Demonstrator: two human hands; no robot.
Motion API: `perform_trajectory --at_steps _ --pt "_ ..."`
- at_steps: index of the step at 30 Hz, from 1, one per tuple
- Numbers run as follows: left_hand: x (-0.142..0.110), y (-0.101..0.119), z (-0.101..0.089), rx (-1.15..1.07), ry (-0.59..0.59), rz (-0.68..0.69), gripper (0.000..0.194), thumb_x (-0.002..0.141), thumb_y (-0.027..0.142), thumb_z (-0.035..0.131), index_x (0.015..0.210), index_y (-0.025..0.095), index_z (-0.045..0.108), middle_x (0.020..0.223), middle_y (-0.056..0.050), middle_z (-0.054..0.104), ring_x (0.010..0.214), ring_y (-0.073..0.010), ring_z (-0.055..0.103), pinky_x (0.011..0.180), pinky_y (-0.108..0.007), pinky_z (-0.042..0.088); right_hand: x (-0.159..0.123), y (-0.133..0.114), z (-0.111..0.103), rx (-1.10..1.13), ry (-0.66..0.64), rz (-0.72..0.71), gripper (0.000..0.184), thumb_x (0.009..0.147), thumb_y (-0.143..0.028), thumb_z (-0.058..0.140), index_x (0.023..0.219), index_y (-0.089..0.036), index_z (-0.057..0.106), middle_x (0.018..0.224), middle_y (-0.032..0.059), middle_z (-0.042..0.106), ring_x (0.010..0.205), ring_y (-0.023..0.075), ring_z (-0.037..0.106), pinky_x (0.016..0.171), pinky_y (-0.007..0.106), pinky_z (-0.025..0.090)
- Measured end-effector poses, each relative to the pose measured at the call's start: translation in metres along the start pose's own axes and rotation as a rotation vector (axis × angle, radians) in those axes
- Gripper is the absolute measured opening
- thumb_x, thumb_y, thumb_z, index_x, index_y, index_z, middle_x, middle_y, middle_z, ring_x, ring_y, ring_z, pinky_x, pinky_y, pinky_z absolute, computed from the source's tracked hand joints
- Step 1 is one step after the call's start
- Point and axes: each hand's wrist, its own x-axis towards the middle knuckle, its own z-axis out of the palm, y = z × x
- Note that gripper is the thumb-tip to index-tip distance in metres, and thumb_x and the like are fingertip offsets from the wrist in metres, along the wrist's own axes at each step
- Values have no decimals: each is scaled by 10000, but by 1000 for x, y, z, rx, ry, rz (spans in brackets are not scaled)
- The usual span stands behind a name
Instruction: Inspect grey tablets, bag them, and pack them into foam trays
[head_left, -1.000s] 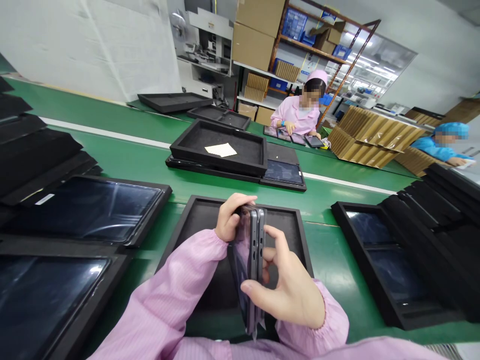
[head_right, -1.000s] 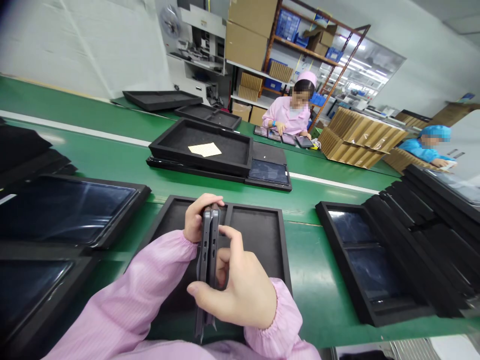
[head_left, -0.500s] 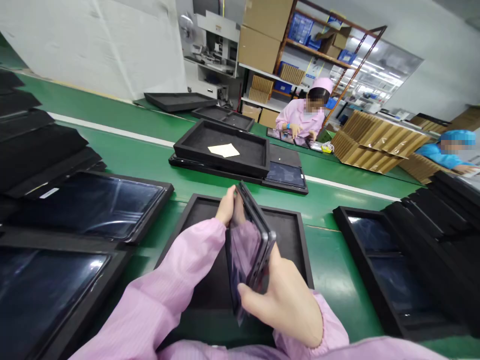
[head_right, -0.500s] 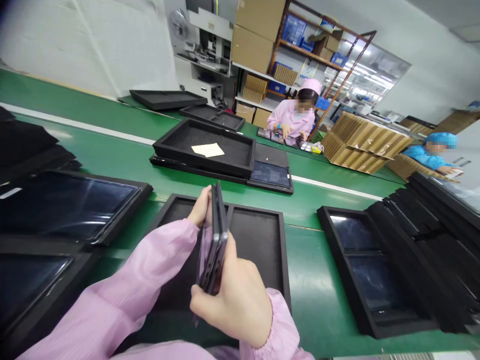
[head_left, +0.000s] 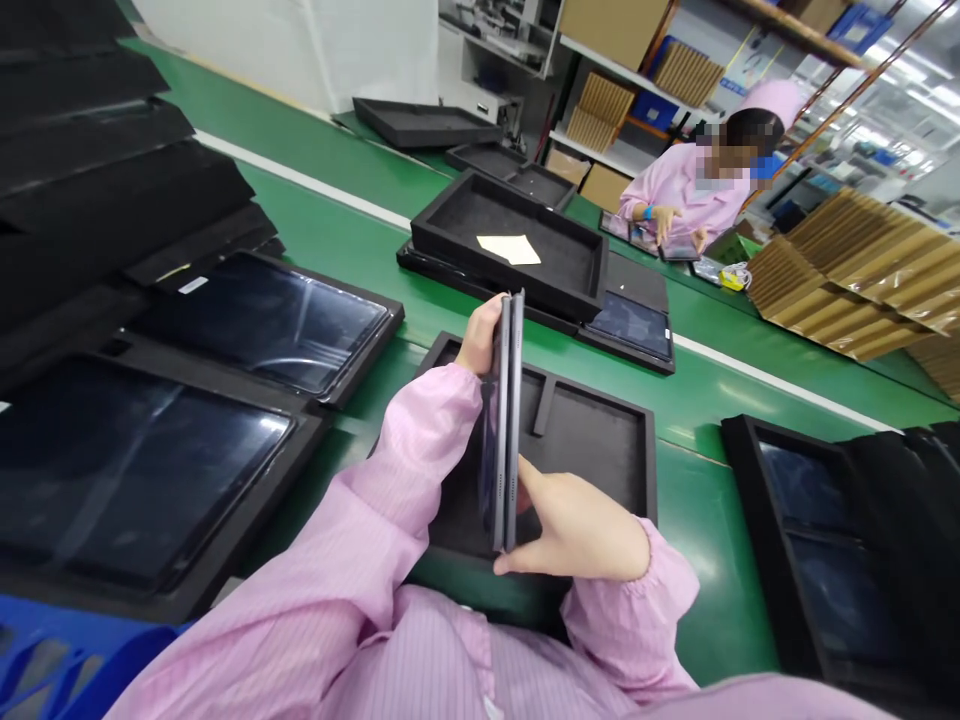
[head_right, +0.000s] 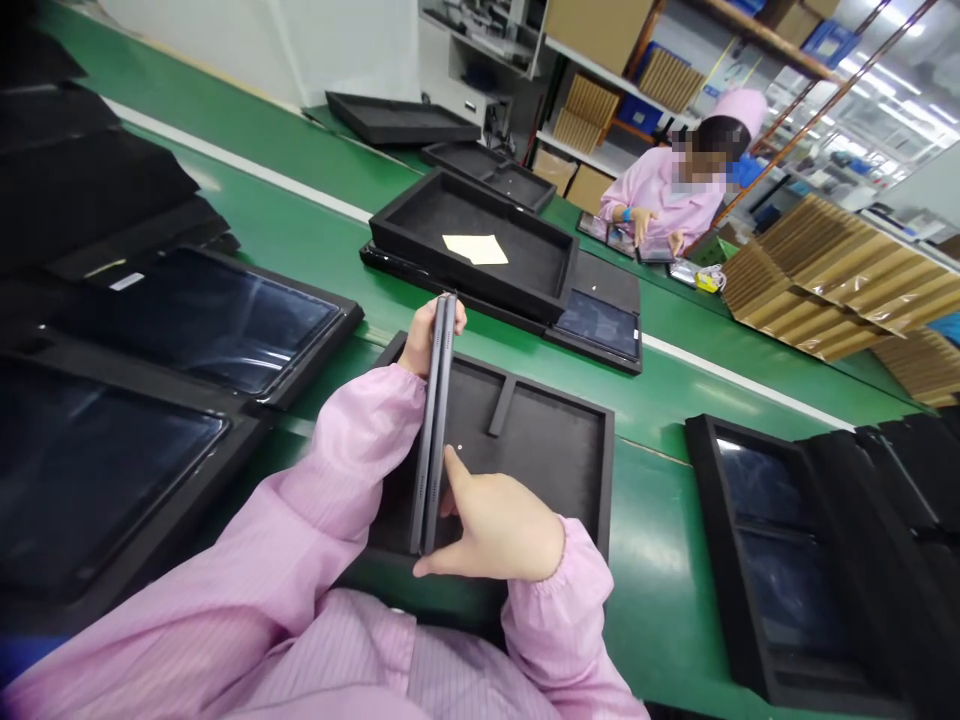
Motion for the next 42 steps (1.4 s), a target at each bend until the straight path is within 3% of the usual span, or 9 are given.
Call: perform_trajectory --at_steps 6,11,20,29,32,35,37,40,42 --pt "-6 11 6 120 -34 158 653 815 855 393 634 237 501 610 3 464 576 -171 412 599 -345 352 -9 20 -6 174 32 -132 760 711 -425 873 1331 -154 527 1015 95 783 906 283 758 827 396 586" --pt "-8 9 6 166 -13 169 663 833 847 372 691 227 560 640 -10 534 615 -180 485 614 -337 400 -8 27 -8 257 37 -176 666 748 -445 842 1293 -171 575 993 69 784 880 251 762 824 377 603" --pt "-8 8 6 163 0 132 668 806 866 393 687 225 539 637 5 508 597 -164 452 613 -323 386 -6 32 -11 282 21 -171 666 724 -361 866 1290 -159 580 980 59 784 871 236 761 816 355 607" --pt "-12 25 6 156 -45 139 652 798 862 410 704 231 546 630 5 475 566 -168 418 613 -349 360 -10 30 -12 252 37 -166 546 724 -363 849 1181 -171 622 1001 58 785 870 235 757 821 357 598" --pt "-13 27 5 157 -53 149 644 792 862 418 697 237 542 597 17 445 547 -166 395 598 -349 349 -13 32 -7 246 89 -147 643 708 -438 865 1246 -181 623 1045 73 775 939 261 748 877 394 584" --pt "-14 28 4 119 -23 140 638 770 867 436 690 242 536 595 13 438 557 -174 395 593 -354 336 -16 43 10 353 105 -202 970 634 -573 885 1437 -177 512 1247 134 705 1115 289 694 988 434 544" --pt "-16 32 6 67 -14 149 627 755 861 455 678 244 533 616 -5 457 585 -189 412 601 -365 337 -12 52 27 509 179 -221 1102 623 -672 847 1516 -185 420 1422 172 586 1270 300 611 1054 444 506" --pt "-24 52 13 -69 -47 223 605 778 844 426 623 260 464 585 -12 403 575 -200 383 590 -381 337 3 64 52 750 462 -111 993 777 -753 658 1546 -198 361 1549 191 450 1433 296 462 1137 480 428" --pt "-29 70 18 -184 -2 326 590 824 816 388 600 271 370 549 6 320 550 -194 333 586 -388 350 18 66 62 831 606 -27 916 806 -730 624 1517 -199 401 1546 188 456 1457 292 431 1168 495 386"
